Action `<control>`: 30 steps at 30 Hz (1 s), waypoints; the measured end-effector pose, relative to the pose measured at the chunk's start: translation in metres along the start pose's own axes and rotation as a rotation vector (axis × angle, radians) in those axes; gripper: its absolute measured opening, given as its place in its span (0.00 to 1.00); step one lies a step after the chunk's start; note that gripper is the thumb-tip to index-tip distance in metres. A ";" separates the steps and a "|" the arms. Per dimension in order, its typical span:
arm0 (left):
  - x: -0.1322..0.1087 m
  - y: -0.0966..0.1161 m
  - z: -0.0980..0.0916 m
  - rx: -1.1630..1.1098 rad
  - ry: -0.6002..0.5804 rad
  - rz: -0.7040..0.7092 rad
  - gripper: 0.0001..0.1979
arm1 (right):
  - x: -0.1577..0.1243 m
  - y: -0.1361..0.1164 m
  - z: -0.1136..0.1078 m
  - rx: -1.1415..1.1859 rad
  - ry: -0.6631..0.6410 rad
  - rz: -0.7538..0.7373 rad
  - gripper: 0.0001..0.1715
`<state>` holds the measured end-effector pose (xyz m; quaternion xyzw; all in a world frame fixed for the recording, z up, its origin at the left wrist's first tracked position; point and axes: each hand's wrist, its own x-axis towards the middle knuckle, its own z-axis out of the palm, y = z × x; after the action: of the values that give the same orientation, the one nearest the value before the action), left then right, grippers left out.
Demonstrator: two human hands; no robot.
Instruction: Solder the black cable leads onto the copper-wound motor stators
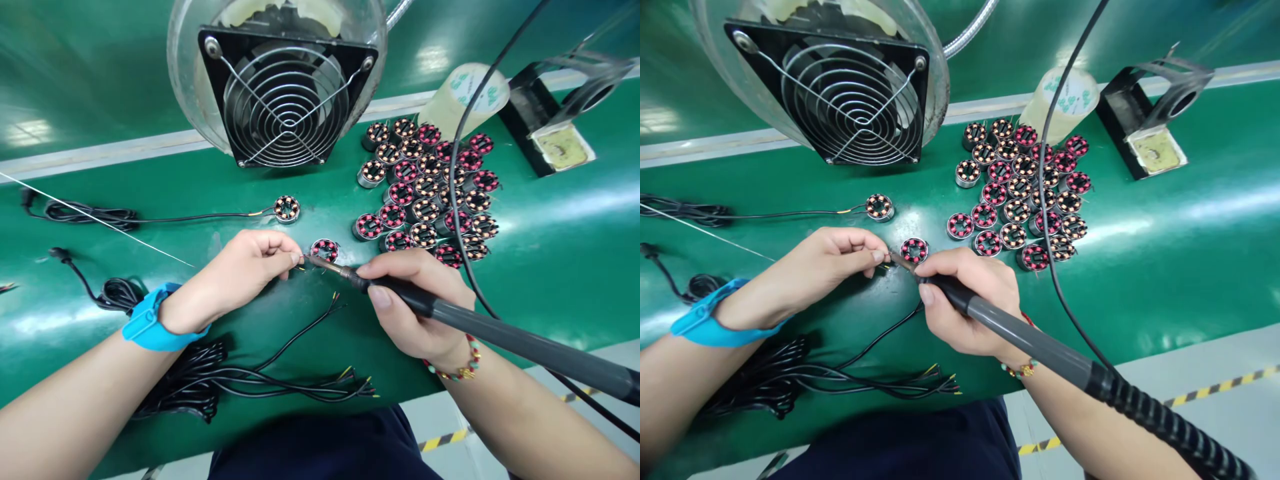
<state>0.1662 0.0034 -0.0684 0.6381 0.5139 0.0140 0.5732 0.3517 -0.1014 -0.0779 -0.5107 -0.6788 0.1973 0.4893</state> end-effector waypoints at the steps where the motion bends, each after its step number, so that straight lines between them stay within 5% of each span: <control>1: 0.000 0.000 0.000 -0.001 0.003 -0.001 0.09 | 0.000 0.000 0.000 -0.005 0.010 -0.002 0.07; 9: 0.000 -0.001 0.001 -0.040 -0.001 0.002 0.09 | 0.000 0.004 0.004 -0.039 0.068 -0.029 0.08; 15: 0.001 -0.004 0.000 -0.060 -0.012 0.044 0.09 | 0.000 0.014 0.019 0.137 0.002 0.077 0.22; 20: 0.002 -0.005 0.000 -0.072 -0.012 0.072 0.07 | 0.005 0.020 0.030 0.022 -0.011 0.103 0.16; 25: 0.002 -0.005 0.000 -0.052 -0.004 0.115 0.09 | 0.011 0.026 0.038 -0.066 -0.154 0.054 0.21; 30: 0.001 -0.006 0.002 -0.034 -0.006 0.171 0.08 | 0.009 0.028 0.040 -0.084 -0.125 0.048 0.20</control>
<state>0.1637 0.0017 -0.0739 0.6699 0.4554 0.0695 0.5822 0.3308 -0.0723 -0.1131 -0.5337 -0.7032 0.2116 0.4194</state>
